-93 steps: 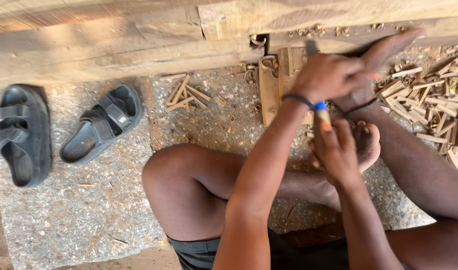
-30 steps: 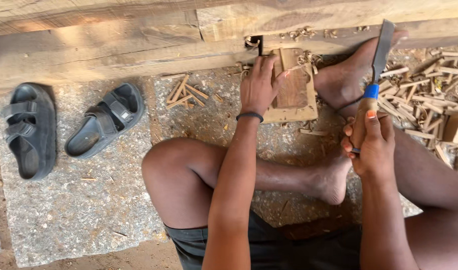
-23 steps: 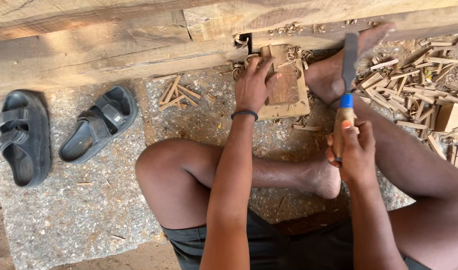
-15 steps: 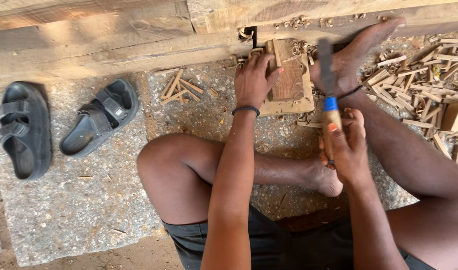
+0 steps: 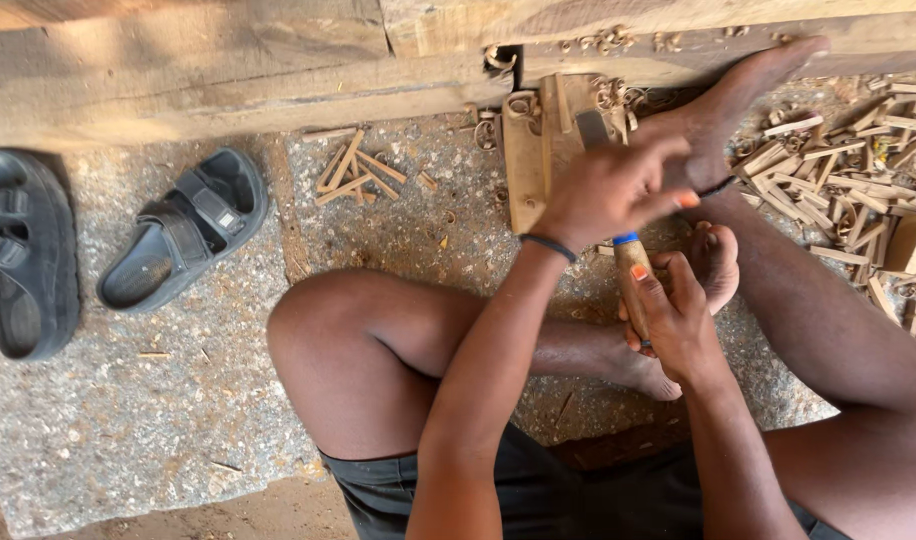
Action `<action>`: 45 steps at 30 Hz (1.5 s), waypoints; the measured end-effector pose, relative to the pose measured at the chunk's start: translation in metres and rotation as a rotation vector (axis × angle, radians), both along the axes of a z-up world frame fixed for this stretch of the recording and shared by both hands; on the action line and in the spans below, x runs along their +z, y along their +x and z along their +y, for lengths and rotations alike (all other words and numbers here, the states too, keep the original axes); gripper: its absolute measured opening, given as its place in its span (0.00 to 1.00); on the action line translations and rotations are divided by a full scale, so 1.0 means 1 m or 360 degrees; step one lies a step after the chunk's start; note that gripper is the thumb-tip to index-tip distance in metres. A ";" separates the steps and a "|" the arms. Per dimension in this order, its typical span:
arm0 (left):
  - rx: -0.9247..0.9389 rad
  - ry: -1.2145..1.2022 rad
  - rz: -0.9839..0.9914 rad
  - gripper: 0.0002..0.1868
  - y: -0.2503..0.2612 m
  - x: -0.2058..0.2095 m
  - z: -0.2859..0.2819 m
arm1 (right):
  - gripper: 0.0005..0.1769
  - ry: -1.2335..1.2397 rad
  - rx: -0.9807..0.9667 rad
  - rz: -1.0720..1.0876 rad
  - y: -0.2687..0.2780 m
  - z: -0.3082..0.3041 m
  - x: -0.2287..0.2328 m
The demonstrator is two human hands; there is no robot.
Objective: The person carves a piece of wood using a chisel and a hammer, striking the tool to remove material and shape a slot.
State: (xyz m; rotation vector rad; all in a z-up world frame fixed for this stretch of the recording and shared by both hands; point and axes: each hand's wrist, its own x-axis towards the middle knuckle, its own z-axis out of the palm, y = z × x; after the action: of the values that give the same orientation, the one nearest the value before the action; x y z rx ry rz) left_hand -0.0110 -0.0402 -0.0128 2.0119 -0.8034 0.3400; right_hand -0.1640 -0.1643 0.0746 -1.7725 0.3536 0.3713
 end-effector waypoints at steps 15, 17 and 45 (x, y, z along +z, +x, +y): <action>0.1078 0.0504 -0.0150 0.27 0.010 -0.028 0.058 | 0.23 0.0086 -0.0178 -0.0363 -0.008 -0.023 -0.007; 0.1026 0.0562 -0.0055 0.24 0.015 -0.032 0.052 | 0.15 0.0066 -0.0184 -0.0331 -0.004 -0.020 -0.005; 0.0949 0.0674 0.0408 0.26 0.019 -0.028 0.052 | 0.21 -0.0229 -0.0152 0.0178 -0.008 -0.025 -0.030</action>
State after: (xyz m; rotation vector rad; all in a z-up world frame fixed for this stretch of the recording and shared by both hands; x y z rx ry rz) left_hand 0.0079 0.0120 -0.0408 2.6126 -0.0974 0.2478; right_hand -0.1717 -0.1897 0.0451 -1.8715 0.5544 0.3858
